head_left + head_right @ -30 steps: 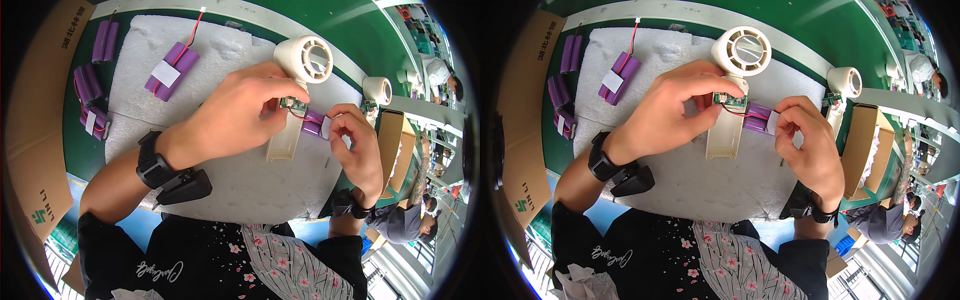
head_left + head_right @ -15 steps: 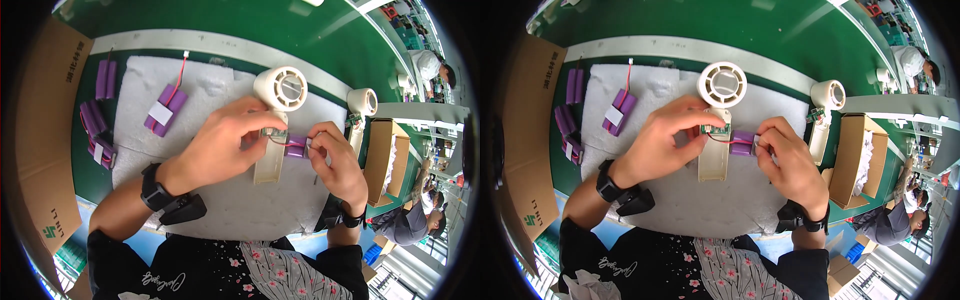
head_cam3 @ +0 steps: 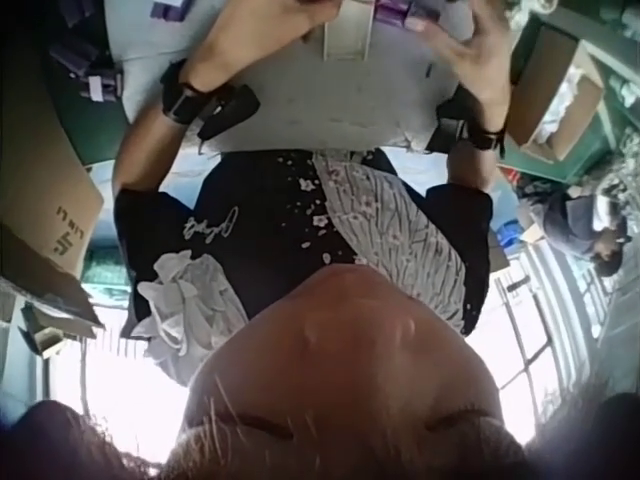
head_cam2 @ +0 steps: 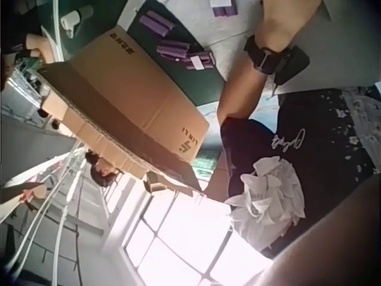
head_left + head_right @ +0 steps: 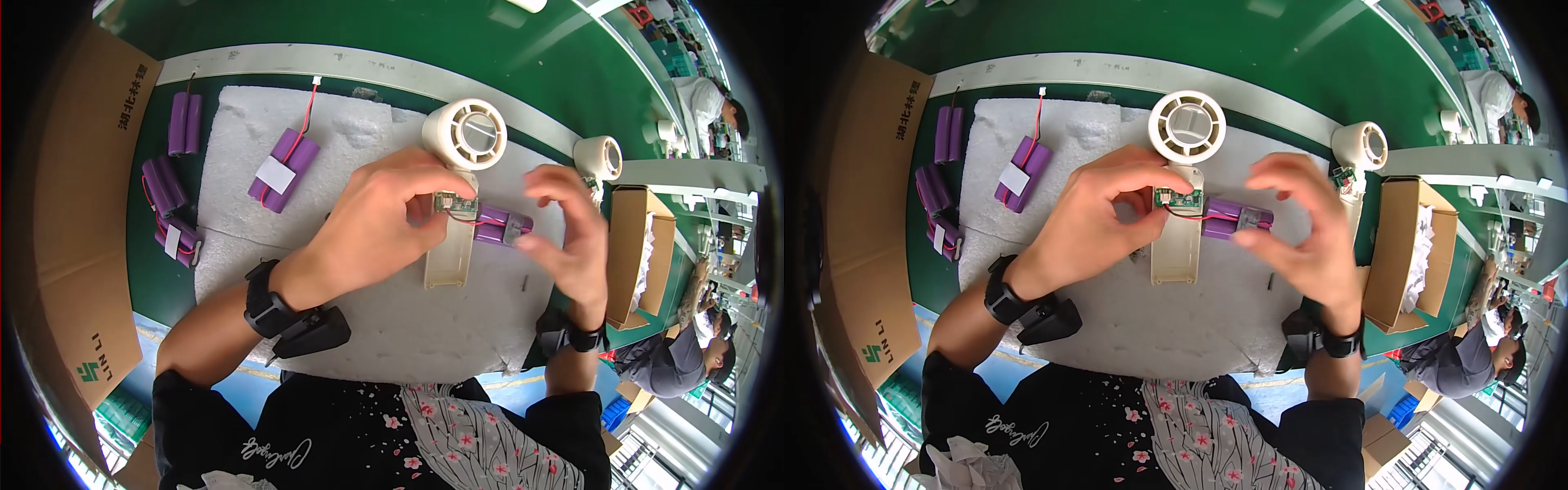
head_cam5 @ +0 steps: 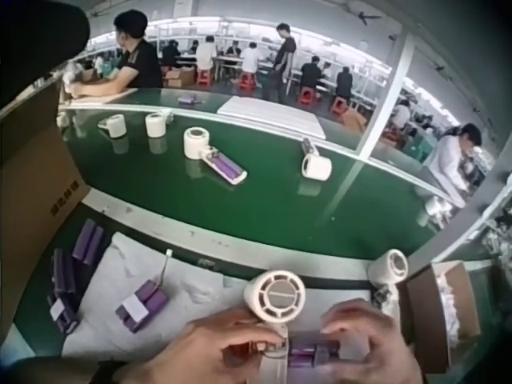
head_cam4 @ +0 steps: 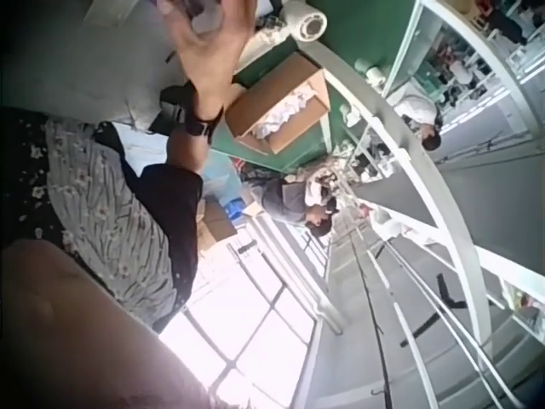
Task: Assembling handheld mini fans by connecting batteries and circuit boards to the plastic housing.
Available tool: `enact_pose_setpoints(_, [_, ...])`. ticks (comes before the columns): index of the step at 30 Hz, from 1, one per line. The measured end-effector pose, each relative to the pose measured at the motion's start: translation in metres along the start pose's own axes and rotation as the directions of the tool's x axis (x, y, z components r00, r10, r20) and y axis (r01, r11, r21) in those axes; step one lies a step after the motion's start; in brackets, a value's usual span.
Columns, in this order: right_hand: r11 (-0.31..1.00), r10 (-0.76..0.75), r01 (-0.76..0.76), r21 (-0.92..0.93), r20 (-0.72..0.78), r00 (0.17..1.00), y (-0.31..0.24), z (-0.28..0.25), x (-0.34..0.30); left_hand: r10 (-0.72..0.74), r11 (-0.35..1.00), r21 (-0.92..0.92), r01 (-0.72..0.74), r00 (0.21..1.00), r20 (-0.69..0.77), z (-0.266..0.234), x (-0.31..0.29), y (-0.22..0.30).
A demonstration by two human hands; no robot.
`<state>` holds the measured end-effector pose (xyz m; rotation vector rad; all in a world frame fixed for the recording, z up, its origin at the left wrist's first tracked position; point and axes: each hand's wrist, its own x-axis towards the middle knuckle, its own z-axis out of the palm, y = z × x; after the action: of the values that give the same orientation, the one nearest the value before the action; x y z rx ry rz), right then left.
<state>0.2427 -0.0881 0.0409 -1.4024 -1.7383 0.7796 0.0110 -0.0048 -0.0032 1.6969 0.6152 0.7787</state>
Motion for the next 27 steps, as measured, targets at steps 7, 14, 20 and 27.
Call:
enact_pose_setpoints(7, [0.958, 0.121, -0.077, -0.275, 0.148, 0.982, -0.006, 0.02, -0.002, -0.03, 0.999, 0.014, 0.03, 0.999, -0.011, 0.001, 0.0, 0.001])
enact_pose_setpoints(14, [0.954, 0.176, -0.249, 0.164, 0.366, 0.914, -0.01, 0.008, -0.008, -0.029, 0.997, 0.065, 0.028, 0.999, 0.02, -0.002, -0.001, 0.004])
enact_pose_setpoints(20, [0.457, 0.392, -0.697, 0.553, 0.578, 0.716, -0.025, -0.001, -0.006, 0.066, 0.99, 0.125, -0.063, 0.998, -0.023, -0.001, 0.002, 0.004])
enact_pose_setpoints(27, [0.465, 0.209, -0.651, 0.6, 0.641, 0.739, -0.017, -0.001, -0.01, 0.176, 0.947, 0.275, -0.165, 0.984, -0.017, -0.002, 0.003, 0.0])
